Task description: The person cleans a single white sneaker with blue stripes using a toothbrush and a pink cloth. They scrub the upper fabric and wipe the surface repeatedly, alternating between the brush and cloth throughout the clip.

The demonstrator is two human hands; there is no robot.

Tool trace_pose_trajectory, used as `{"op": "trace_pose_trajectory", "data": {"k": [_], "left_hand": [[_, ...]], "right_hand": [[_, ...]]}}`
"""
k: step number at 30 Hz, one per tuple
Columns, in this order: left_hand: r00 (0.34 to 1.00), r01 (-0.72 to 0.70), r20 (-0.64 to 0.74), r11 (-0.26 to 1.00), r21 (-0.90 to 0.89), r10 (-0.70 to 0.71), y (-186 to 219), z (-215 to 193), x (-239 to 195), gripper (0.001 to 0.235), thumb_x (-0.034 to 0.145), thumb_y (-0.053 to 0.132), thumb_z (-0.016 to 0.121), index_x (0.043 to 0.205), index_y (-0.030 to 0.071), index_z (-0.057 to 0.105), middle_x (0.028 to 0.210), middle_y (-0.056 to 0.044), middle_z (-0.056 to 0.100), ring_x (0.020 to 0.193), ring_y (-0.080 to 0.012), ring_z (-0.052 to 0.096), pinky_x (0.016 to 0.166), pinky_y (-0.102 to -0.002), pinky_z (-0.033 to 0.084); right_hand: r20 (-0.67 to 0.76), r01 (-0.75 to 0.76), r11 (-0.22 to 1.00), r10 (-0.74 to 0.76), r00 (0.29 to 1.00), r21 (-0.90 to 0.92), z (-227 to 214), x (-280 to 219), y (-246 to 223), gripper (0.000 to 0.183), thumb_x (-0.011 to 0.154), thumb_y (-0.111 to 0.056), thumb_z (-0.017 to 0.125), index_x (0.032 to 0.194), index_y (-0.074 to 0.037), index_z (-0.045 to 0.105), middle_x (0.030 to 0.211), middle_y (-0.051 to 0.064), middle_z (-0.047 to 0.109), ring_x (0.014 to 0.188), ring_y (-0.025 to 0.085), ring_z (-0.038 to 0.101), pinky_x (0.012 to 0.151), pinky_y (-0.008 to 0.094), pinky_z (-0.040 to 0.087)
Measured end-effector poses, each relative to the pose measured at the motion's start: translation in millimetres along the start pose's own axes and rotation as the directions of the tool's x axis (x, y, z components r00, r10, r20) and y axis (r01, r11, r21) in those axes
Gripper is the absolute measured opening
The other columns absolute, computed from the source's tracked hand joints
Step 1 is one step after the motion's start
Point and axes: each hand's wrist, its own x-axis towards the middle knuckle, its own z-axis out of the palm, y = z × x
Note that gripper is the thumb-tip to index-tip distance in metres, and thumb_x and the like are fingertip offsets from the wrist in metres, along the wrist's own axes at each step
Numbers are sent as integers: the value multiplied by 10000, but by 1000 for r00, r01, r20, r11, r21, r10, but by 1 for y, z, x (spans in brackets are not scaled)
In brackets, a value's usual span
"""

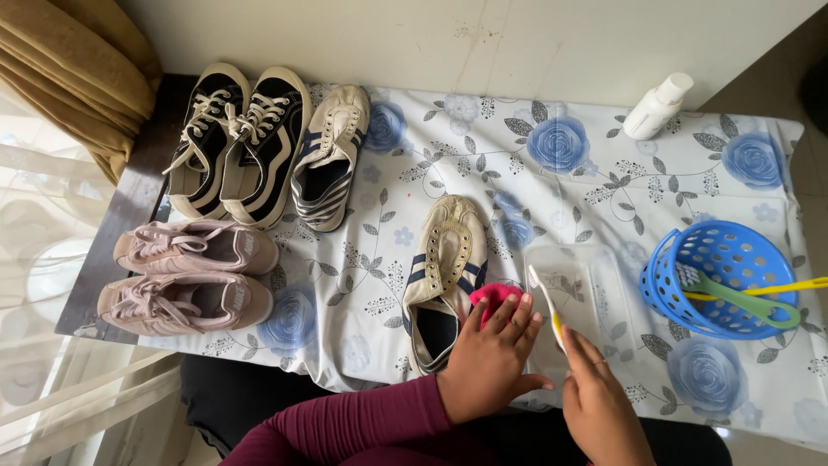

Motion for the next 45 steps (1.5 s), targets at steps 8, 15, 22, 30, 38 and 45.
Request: {"op": "trace_pose_trajectory", "data": {"k": [8, 15, 22, 30, 38, 45], "left_hand": [[1000, -11, -4, 1000, 2, 11, 0, -3, 1, 909, 819, 710, 594, 1425, 32, 606, 1567, -194, 508, 1419, -350, 504, 1147, -575, 344], [1000, -8, -2, 1000, -6, 8, 0, -3, 1, 903, 824, 705, 583, 1421, 28, 606, 1563, -205, 508, 1421, -359, 494, 1142, -586, 339], [1000, 12, 8, 1000, -12, -12, 1, -3, 1, 905, 821, 698, 582, 1432, 31, 595, 1571, -200, 503, 1405, -362, 506, 1143, -584, 338], [1000, 14, 12, 1000, -9, -14, 1, 2, 0, 908, 806, 680, 600, 1454, 45, 581, 1579, -203, 498, 1421, -364, 493, 1166, -595, 316], [1000, 24, 20, 999, -48, -23, 0, 2, 0, 903, 830, 697, 535, 1448, 40, 584, 1583, -204, 492, 1429, -376, 480, 1146, -607, 312], [999, 26, -22, 998, -63, -28, 1, 3, -2, 895, 844, 701, 502, 1440, 40, 603, 1576, -195, 510, 1422, -375, 497, 1142, -610, 327]], "right_hand": [[-109, 22, 1000, -21, 994, 6, 1, 3, 4, 693, 914, -27, 492, 1586, -154, 379, 1594, 58, 477, 1391, 234, 539, 1025, 411, 499], [-245, 77, 996, -85, 966, -41, 3, 6, 11, 722, 889, -11, 520, 1586, -151, 395, 1598, 99, 473, 1437, 297, 488, 1034, 451, 479], [-165, 16, 1000, -14, 986, 13, -4, 7, 2, 726, 890, -22, 527, 1583, -201, 401, 1629, 84, 446, 1431, 303, 499, 1009, 459, 508], [-100, 22, 1000, -24, 995, -21, 0, 7, 15, 755, 854, -27, 541, 1572, -231, 428, 1620, 39, 454, 1480, 231, 450, 1110, 424, 436], [-111, -16, 999, 12, 994, -31, 5, 10, 21, 781, 851, -31, 571, 1575, -283, 421, 1628, -45, 463, 1455, 183, 493, 1032, 398, 510], [-126, -30, 999, 28, 992, -12, 5, 9, 12, 758, 860, -46, 579, 1565, -293, 449, 1620, -66, 483, 1452, 174, 497, 1042, 383, 491]]}}
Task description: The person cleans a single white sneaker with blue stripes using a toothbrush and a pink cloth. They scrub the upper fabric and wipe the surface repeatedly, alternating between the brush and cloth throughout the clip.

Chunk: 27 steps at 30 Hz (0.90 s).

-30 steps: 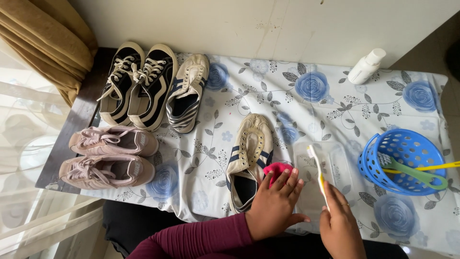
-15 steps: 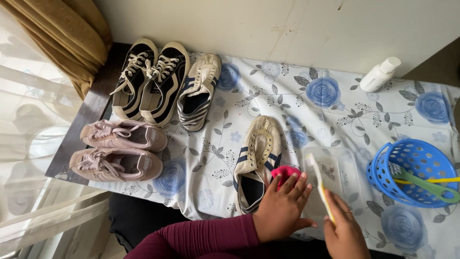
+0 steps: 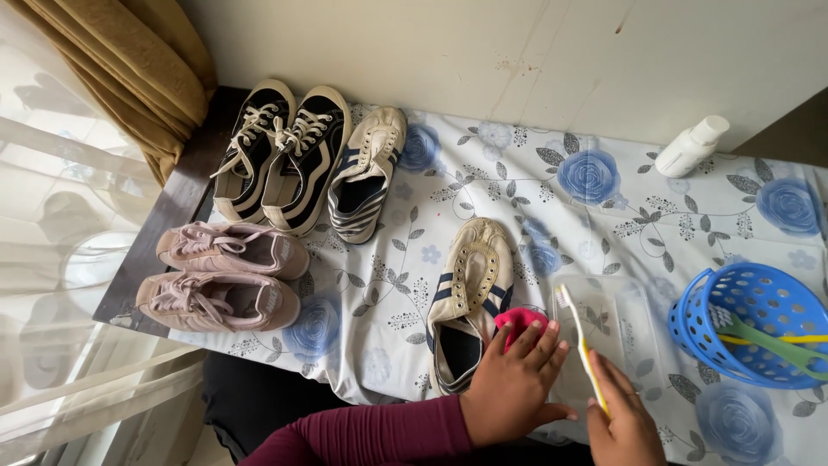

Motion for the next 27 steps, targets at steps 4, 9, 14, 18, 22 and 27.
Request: {"op": "trace_pose_trajectory", "data": {"k": [4, 9, 14, 18, 22, 27], "left_hand": [[1000, 6, 31, 1000, 8, -6, 1, -2, 1, 897, 836, 687, 526, 1448, 33, 589, 1594, -196, 488, 1431, -373, 479, 1153, -603, 311], [1000, -5, 9, 1000, 5, 5, 0, -4, 0, 891, 848, 692, 503, 1443, 36, 596, 1574, -201, 511, 1426, -388, 489, 1151, -611, 321], [1000, -31, 0, 999, -27, 31, -4, -15, 0, 857, 864, 666, 508, 1437, 36, 603, 1569, -210, 517, 1427, -396, 493, 1153, -623, 327], [998, 12, 66, 985, -173, -1, -17, -48, -5, 819, 932, 622, 462, 1487, 23, 521, 1578, -215, 482, 1477, -387, 428, 1188, -625, 247], [998, 42, -46, 986, -161, -51, -53, -75, -34, 736, 931, 545, 638, 1480, 68, 525, 1553, -177, 522, 1425, -361, 501, 1160, -630, 247], [980, 101, 172, 995, -6, -99, -100, -92, -65, 768, 854, 681, 596, 1414, 156, 601, 1552, -44, 507, 1494, -326, 349, 1073, -851, -59]], "right_hand": [[-20, -7, 1000, 6, 1000, -19, -3, 0, -7, 791, 843, -10, 578, 1574, -273, 431, 1626, -30, 471, 1465, 199, 479, 1032, 419, 514], [-29, -30, 999, 30, 999, -14, 1, 1, -7, 783, 839, -13, 564, 1568, -275, 447, 1620, -46, 478, 1443, 198, 495, 1037, 406, 500], [-15, -73, 988, 76, 997, 135, -16, -1, -24, 730, 857, 5, 561, 1545, -229, 497, 1538, -55, 570, 1434, 144, 504, 1100, 339, 434], [28, -278, 777, 318, 948, 565, -43, -14, -86, 664, 911, 125, 465, 1537, -87, 524, 1400, 164, 694, 1274, 181, 631, 1069, 313, 451], [23, -142, 665, 184, 983, 733, -28, -18, -42, 695, 874, 192, 451, 1552, 39, 445, 1531, 191, 578, 1182, 404, 687, 845, 402, 531], [169, -218, 570, 140, 976, 792, -23, -27, -64, 678, 871, 110, 486, 1542, 35, 426, 1564, 192, 556, 1253, 431, 677, 959, 507, 592]]}}
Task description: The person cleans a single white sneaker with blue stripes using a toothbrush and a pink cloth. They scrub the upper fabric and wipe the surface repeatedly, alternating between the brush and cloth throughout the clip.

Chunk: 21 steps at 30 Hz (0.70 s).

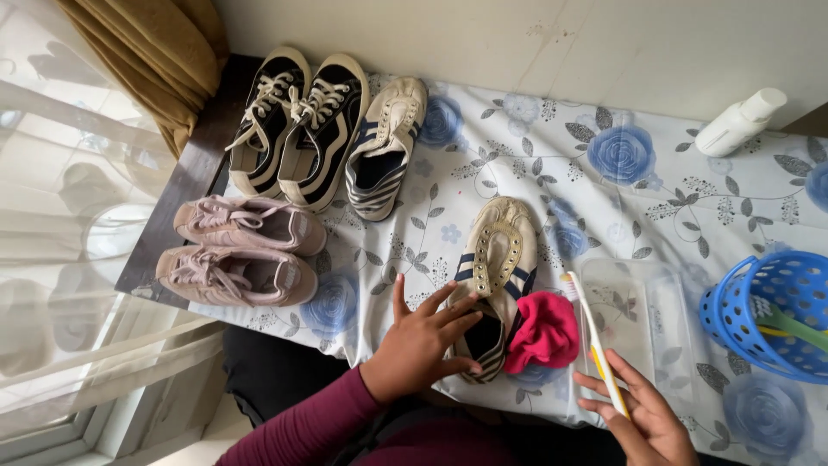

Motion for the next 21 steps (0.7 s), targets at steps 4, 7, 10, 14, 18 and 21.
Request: {"op": "trace_pose_trajectory", "data": {"k": [4, 7, 10, 14, 18, 21], "left_hand": [[998, -60, 13, 997, 53, 59, -16, 10, -4, 654, 843, 720, 546, 1232, 226, 727, 1533, 15, 539, 1502, -307, 355, 1070, -857, -12], [982, -179, -44, 976, 121, 185, -25, 18, -6, 737, 850, 812, 414, 1159, 254, 784, 1403, 78, 661, 1528, -274, 363, 1104, -798, -47], [972, -179, -120, 968, 174, 202, -30, 21, -3, 552, 830, 747, 630, 1046, 266, 789, 1100, 146, 711, 1497, -278, 457, 1137, -738, -107], [920, -221, -268, 943, 248, 286, -29, 24, 2, 528, 1023, 675, 501, 757, 237, 630, 810, 108, 581, 1312, -244, 618, 1163, -684, -67], [911, -226, -303, 953, 203, 281, -27, 21, 6, 515, 1086, 559, 504, 712, 214, 585, 781, 100, 554, 1168, -187, 612, 1167, -632, -4], [917, -206, -317, 967, 148, 244, -24, 25, 6, 552, 1062, 628, 436, 725, 226, 608, 788, 122, 546, 1170, -173, 591, 1168, -639, -56]], "right_hand": [[101, 30, 997, -23, 995, -72, 16, 2, 11, 629, 906, 10, 523, 1533, -12, 480, 1420, 210, 677, 1305, 343, 688, 1010, 427, 580], [157, 59, 955, -13, 987, -292, 27, -2, 8, 614, 929, -20, 492, 1535, -116, 496, 1417, 92, 717, 1305, 209, 706, 1037, 348, 560], [178, 36, 945, 24, 984, -325, 25, 1, 22, 664, 931, -51, 523, 1580, -171, 446, 1388, 71, 735, 1141, 206, 787, 1010, 335, 544], [180, -7, 954, 64, 982, -301, 25, 2, 38, 676, 934, -122, 566, 1597, -154, 439, 1110, 100, 685, 950, 208, 788, 987, 347, 588], [231, 23, 959, 45, 972, -284, 32, 0, 42, 673, 956, -305, 560, 1581, -90, 433, 849, 85, 635, 813, 175, 676, 914, 331, 543], [235, 35, 955, 36, 971, -294, 40, 0, 43, 473, 1016, -322, 492, 1394, -39, 522, 765, 77, 626, 782, 182, 629, 904, 327, 510]]}}
